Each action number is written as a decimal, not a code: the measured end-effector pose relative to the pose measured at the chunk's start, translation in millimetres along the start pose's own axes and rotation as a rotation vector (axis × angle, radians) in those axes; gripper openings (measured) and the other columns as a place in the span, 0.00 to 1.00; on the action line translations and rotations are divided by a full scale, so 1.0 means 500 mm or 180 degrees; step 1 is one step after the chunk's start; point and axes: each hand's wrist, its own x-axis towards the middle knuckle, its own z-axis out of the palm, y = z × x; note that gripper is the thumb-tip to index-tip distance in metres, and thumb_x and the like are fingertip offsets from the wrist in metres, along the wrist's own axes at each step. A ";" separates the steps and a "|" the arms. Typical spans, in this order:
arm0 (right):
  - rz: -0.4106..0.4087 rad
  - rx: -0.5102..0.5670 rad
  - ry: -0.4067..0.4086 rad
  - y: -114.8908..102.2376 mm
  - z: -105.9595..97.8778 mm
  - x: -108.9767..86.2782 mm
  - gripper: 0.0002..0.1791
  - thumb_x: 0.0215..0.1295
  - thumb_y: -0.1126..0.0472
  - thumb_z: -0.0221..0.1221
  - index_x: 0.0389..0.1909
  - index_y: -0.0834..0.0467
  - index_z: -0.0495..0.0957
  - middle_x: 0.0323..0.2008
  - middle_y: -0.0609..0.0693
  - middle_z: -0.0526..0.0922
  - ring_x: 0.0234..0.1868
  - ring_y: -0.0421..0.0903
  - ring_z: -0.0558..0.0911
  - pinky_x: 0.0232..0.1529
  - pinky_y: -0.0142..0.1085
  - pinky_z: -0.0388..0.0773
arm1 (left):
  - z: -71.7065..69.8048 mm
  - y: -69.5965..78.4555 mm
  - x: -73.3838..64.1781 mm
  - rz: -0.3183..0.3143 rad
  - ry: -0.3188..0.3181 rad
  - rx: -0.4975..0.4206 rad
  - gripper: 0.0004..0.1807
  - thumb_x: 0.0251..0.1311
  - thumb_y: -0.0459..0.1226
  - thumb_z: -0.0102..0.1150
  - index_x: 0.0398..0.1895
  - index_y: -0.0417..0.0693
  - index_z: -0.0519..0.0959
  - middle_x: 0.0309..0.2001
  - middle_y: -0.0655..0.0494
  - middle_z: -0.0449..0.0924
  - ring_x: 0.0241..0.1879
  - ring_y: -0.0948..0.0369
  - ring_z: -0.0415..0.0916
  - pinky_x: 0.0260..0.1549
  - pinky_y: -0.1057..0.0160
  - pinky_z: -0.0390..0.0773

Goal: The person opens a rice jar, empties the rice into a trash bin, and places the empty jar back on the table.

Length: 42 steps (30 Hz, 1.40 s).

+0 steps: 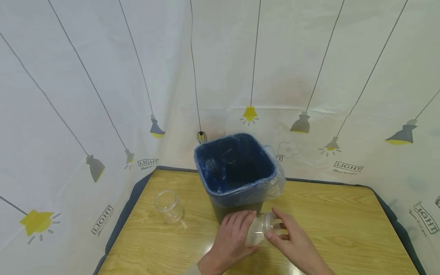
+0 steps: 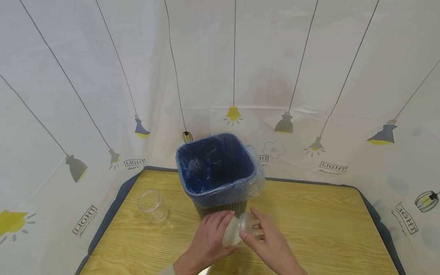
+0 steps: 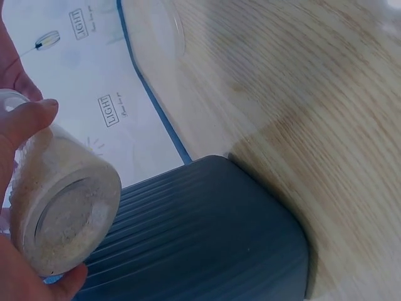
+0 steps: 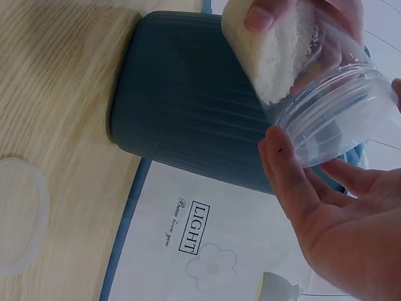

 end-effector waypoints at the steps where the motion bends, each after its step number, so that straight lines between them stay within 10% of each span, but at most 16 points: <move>1: -0.0031 -0.0007 0.0018 0.000 0.000 0.000 0.37 0.71 0.48 0.65 0.75 0.59 0.65 0.67 0.58 0.73 0.56 0.51 0.81 0.46 0.35 0.83 | 0.000 0.000 0.000 -0.0005 0.0006 -0.0030 0.58 0.28 0.59 0.86 0.67 0.46 0.74 0.59 0.55 0.79 0.55 0.57 0.79 0.54 0.56 0.80; 25: -0.1343 -0.0736 0.0360 0.014 -0.007 -0.010 0.41 0.57 0.56 0.75 0.73 0.47 0.70 0.66 0.47 0.75 0.61 0.40 0.75 0.49 0.38 0.82 | 0.000 -0.009 0.000 -0.0036 -0.0309 -0.0739 0.57 0.35 0.59 0.84 0.70 0.46 0.70 0.59 0.55 0.78 0.57 0.59 0.78 0.57 0.59 0.79; 36: 0.0090 -0.0239 0.0090 -0.013 -0.007 -0.001 0.40 0.69 0.41 0.64 0.76 0.54 0.64 0.71 0.56 0.71 0.61 0.56 0.78 0.49 0.42 0.82 | 0.008 0.000 -0.001 0.0014 -0.0001 -0.0304 0.60 0.26 0.60 0.87 0.67 0.46 0.72 0.56 0.54 0.79 0.52 0.57 0.80 0.51 0.57 0.81; 42: 0.0179 -0.0319 0.0168 -0.011 -0.006 0.005 0.40 0.68 0.40 0.65 0.73 0.55 0.68 0.66 0.55 0.75 0.57 0.51 0.81 0.42 0.33 0.82 | 0.007 0.004 -0.001 -0.0024 -0.0080 -0.0205 0.59 0.29 0.61 0.86 0.68 0.47 0.72 0.58 0.56 0.78 0.55 0.58 0.79 0.53 0.58 0.80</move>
